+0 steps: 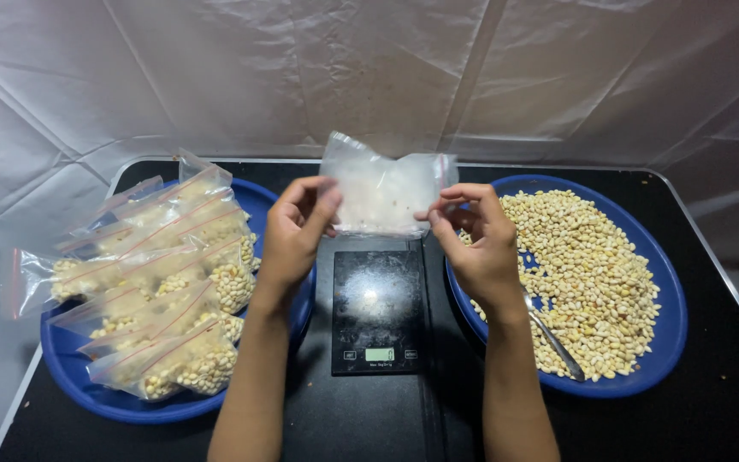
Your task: The person is scooping seeds from a plate into small plastic bags and weighing them on a digital scale to ensure a specific amount in each bag.
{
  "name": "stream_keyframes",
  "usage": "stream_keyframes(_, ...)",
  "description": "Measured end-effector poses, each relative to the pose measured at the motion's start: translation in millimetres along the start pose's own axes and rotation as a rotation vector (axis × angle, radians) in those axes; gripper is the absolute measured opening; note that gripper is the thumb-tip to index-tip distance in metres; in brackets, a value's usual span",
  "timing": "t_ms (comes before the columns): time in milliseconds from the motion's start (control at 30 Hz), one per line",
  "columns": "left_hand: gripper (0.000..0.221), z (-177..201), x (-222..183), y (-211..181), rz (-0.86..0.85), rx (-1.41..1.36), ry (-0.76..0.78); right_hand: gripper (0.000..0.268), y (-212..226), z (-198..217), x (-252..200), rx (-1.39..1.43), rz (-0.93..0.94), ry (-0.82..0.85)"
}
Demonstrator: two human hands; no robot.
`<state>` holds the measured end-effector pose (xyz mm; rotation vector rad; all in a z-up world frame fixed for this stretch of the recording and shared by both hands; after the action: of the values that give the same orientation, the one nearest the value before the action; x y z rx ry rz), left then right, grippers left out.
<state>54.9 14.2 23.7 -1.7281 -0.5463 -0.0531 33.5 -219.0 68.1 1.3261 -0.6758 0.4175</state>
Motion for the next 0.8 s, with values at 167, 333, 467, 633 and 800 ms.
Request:
stream_keyframes(167,0.023,-6.9,-4.2,-4.1,0.081,0.058,0.105,0.026,1.7,-0.6,0.5,0.008,0.02,-0.003)
stream_keyframes(333,0.021,1.3,1.0,14.7,0.081,0.101,0.071,0.026,2.9,0.3,-0.7,0.03,0.038,-0.012)
stream_keyframes(467,0.026,4.7,4.8,28.6,0.101,0.112,0.035,0.025,4.9,1.5,-1.0,0.07,0.016,-0.033)
stream_keyframes(633,0.03,1.4,4.2,22.2,0.137,0.135,0.038,0.024,4.7,4.9,-1.2,0.073,0.005,-0.038)
stream_keyframes(800,0.025,-0.9,0.3,10.0,0.216,0.002,0.062,0.024,6.5,13.6,0.9,0.029,0.003,-0.031)
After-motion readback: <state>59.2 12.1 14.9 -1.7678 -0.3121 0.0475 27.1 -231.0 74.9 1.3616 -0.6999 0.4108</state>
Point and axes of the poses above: each hand's wrist, its own x-axis towards the middle knuckle, its own z-axis out of the back of the hand, y = z × x, the point moved 6 cm from there along x, towards the middle knuckle, and after that the axes turned 10 degrees about -y, right-handed, at the moved point
